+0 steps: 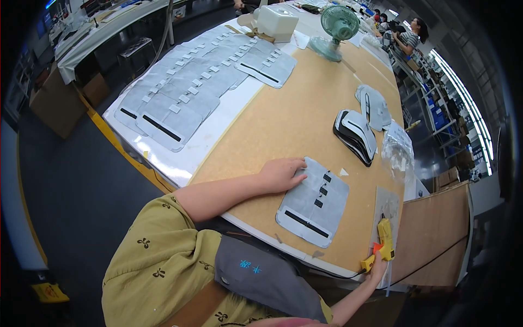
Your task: Applying adhesive to small leather pads and attaching them to a main leather component using a hot glue gun.
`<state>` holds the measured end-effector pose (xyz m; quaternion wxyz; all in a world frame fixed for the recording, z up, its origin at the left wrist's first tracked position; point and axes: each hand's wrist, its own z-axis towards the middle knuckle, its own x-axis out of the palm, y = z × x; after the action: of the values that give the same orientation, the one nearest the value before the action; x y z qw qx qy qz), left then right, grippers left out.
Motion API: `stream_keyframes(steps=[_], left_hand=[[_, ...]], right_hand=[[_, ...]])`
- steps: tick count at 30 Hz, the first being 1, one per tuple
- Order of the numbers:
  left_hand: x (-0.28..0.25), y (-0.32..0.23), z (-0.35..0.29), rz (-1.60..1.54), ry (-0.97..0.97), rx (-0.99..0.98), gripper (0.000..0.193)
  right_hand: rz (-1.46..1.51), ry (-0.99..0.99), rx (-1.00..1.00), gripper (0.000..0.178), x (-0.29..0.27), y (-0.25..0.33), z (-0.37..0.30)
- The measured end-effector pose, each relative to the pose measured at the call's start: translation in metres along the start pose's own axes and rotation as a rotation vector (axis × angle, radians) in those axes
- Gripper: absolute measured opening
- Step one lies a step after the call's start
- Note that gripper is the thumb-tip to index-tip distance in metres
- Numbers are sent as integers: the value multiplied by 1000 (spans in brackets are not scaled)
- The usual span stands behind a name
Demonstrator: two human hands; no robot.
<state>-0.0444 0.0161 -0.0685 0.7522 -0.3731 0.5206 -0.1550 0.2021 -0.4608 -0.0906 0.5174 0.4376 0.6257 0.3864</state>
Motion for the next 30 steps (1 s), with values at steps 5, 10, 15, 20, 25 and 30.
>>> stream_keyframes(steps=[5,10,15,20,25,30], left_hand=[[1,1,2,1,2,-19,39],[-6,-10,2,-21,93,-129,38],[2,-6,-1,-114,-62,9,33],[-16,-59,-19,-386,316,21,33],[5,-97,-65,-598,786,299,42],[-17,-90,-81,-614,1061,162,38]], right_hand=[[131,-108,83,34,25,18,-38],[460,-300,-228,45,14,66,-77],[936,160,-436,52,-24,141,-99],[1239,779,-564,59,18,176,-102],[1190,802,-552,59,44,207,-64],[1240,920,-548,58,53,240,-44]])
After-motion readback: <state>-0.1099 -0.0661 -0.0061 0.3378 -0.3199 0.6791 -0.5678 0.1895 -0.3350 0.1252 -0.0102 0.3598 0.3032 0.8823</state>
